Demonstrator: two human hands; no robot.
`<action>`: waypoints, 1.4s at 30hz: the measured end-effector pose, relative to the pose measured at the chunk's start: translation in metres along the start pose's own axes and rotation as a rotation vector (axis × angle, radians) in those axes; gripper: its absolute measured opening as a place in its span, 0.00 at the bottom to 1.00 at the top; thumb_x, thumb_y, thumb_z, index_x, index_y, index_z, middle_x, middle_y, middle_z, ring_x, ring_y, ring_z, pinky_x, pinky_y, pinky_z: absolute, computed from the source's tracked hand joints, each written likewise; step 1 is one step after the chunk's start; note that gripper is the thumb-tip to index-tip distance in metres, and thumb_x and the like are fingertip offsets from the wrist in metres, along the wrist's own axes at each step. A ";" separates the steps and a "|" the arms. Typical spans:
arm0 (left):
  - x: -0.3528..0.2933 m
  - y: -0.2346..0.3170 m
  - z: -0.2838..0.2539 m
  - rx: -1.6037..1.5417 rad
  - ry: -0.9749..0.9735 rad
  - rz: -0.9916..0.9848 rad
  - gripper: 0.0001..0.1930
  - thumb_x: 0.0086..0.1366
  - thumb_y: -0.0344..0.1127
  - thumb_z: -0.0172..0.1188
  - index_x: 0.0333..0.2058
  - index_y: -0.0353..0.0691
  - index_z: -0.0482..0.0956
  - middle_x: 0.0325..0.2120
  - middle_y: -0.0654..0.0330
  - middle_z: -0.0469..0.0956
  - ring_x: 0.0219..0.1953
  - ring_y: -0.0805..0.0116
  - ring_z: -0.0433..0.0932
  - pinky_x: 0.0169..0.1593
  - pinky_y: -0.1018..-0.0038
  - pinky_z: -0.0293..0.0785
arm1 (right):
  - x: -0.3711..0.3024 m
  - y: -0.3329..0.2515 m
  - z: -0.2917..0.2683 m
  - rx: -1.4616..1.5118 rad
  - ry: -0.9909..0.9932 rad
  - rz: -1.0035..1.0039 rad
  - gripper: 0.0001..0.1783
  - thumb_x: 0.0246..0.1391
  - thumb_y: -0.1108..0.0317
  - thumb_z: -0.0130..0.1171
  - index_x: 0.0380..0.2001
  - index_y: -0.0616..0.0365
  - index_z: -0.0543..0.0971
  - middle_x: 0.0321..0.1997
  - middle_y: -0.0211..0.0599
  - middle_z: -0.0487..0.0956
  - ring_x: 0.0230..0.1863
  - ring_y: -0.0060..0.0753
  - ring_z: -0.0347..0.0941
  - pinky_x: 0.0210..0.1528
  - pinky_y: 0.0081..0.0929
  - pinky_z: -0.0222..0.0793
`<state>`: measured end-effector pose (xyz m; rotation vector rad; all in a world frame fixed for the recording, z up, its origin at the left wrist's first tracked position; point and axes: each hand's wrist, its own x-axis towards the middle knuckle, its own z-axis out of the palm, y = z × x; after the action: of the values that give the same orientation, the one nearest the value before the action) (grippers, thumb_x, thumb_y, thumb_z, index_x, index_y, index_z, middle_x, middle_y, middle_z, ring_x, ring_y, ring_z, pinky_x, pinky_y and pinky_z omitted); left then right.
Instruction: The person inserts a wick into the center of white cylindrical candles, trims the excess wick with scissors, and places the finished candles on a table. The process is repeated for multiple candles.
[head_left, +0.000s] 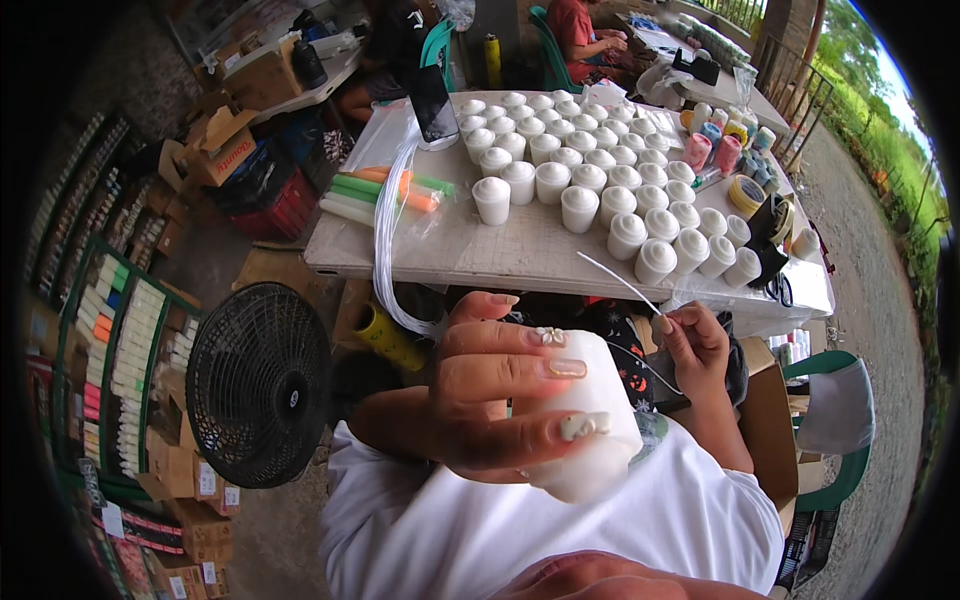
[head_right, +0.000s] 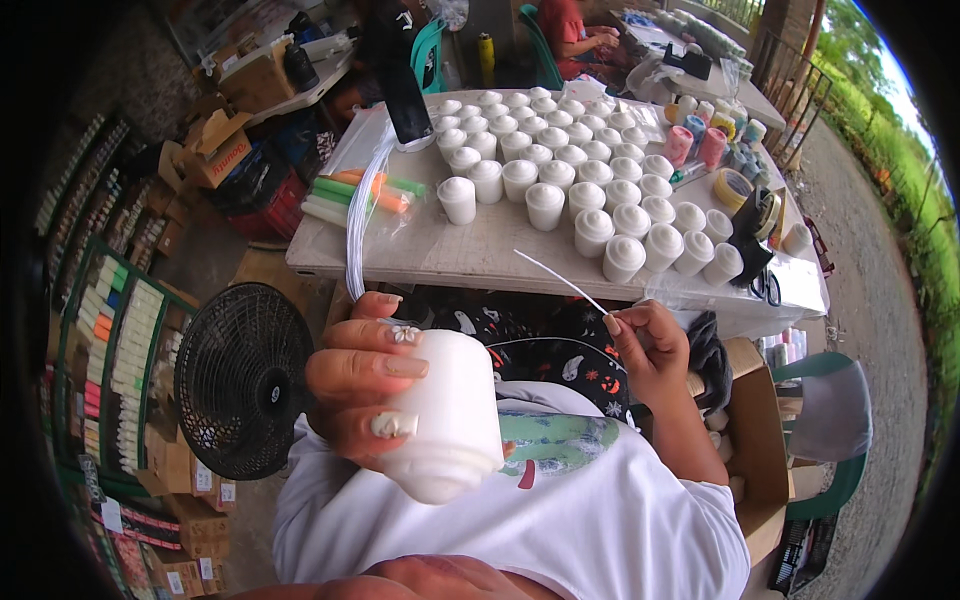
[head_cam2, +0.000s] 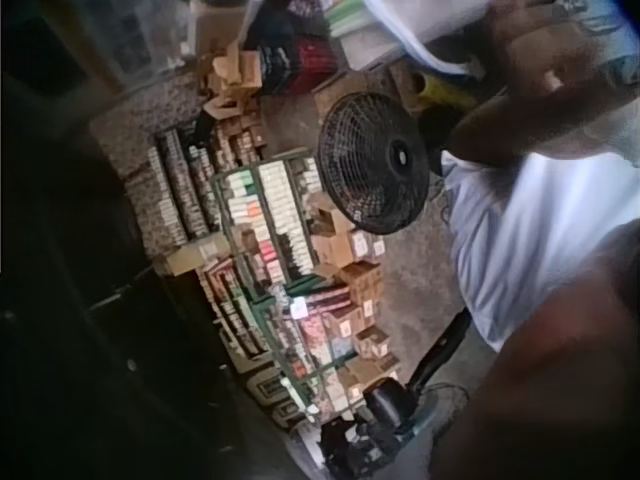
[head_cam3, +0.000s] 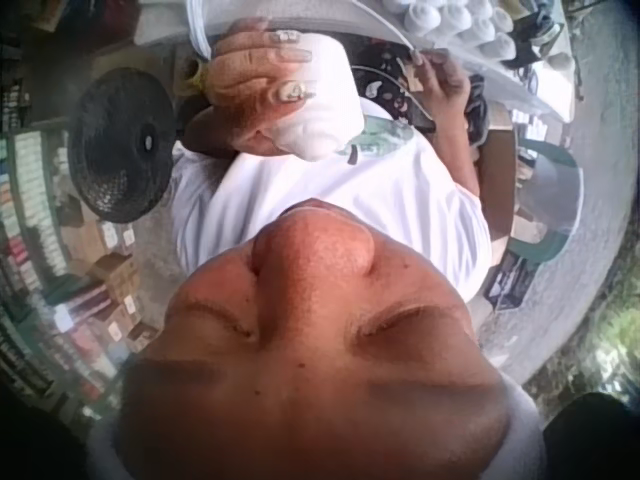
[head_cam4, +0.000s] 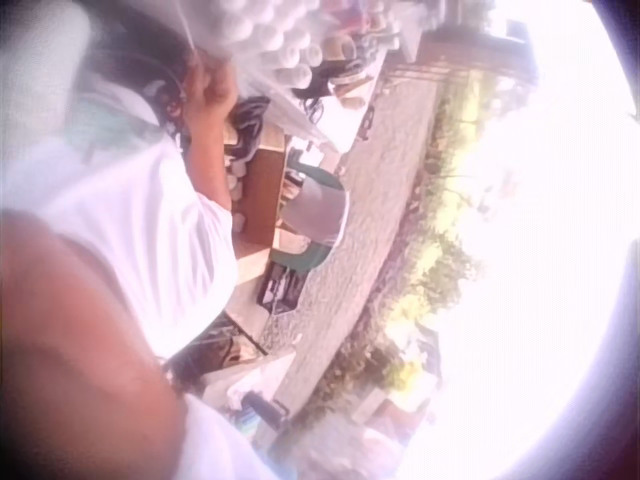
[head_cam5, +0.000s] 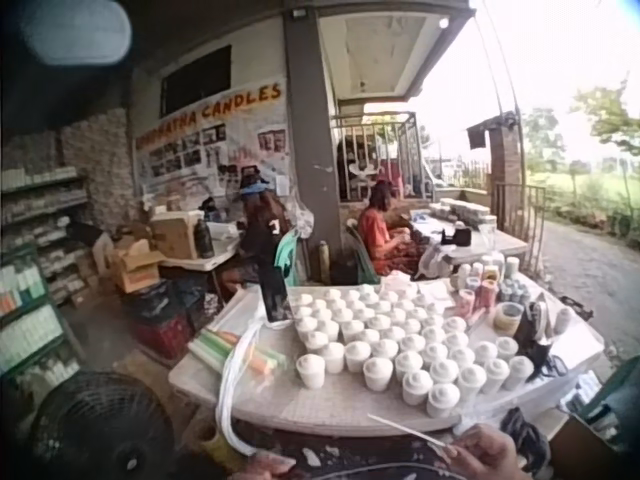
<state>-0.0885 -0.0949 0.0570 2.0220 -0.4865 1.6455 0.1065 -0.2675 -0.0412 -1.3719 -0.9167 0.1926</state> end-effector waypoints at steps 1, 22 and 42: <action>0.001 0.004 0.001 -0.006 0.037 0.021 0.24 0.48 0.43 0.72 0.45 0.61 0.76 0.41 0.66 0.69 0.45 0.67 0.69 0.54 0.60 0.63 | 0.001 0.000 0.000 -0.001 -0.005 0.012 0.03 0.54 0.78 0.60 0.29 0.64 0.76 0.26 0.28 0.71 0.27 0.17 0.65 0.30 0.15 0.60; 0.014 0.026 0.028 0.005 0.291 0.018 0.16 0.54 0.54 0.66 0.41 0.68 0.77 0.37 0.71 0.67 0.42 0.71 0.67 0.54 0.57 0.61 | -0.001 -0.003 -0.004 -0.041 -0.006 -0.038 0.03 0.54 0.78 0.61 0.29 0.63 0.76 0.26 0.29 0.72 0.27 0.17 0.66 0.30 0.15 0.60; -0.040 -0.030 0.025 -1.057 0.131 -1.150 0.32 0.55 0.28 0.65 0.58 0.36 0.62 0.46 0.60 0.70 0.49 0.71 0.69 0.56 0.70 0.66 | -0.036 0.053 0.049 -0.482 -0.600 -0.150 0.05 0.49 0.71 0.62 0.31 0.57 0.78 0.32 0.38 0.76 0.34 0.43 0.75 0.35 0.35 0.72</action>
<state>-0.0605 -0.0855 0.0099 0.9815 -0.0319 0.5479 0.0718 -0.2398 -0.1083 -1.7133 -1.6398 0.2885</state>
